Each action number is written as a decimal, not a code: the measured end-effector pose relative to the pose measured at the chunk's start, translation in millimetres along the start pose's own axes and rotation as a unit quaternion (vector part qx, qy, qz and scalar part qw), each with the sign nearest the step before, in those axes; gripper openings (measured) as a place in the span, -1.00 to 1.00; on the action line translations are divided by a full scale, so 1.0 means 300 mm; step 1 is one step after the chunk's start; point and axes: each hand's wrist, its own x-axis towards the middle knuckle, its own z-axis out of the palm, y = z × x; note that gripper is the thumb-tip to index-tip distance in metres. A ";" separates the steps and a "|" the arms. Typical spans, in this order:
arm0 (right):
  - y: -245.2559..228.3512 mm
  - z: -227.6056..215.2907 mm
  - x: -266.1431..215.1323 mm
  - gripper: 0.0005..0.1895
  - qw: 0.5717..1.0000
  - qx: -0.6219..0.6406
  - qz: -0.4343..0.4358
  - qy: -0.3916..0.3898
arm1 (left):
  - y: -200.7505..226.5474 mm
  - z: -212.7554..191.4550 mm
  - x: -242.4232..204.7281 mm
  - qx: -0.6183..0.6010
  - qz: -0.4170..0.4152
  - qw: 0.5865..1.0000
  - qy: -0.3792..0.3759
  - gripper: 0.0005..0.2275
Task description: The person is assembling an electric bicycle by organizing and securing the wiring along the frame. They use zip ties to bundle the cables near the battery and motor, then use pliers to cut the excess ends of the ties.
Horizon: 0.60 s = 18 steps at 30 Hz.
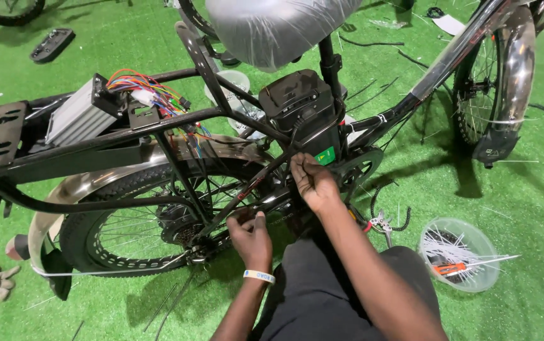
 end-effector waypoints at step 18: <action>0.063 -0.022 0.047 -0.79 0.999 -0.035 0.006 0.030 | 0.380 0.046 0.112 0.344 0.200 0.894 -0.206 -0.62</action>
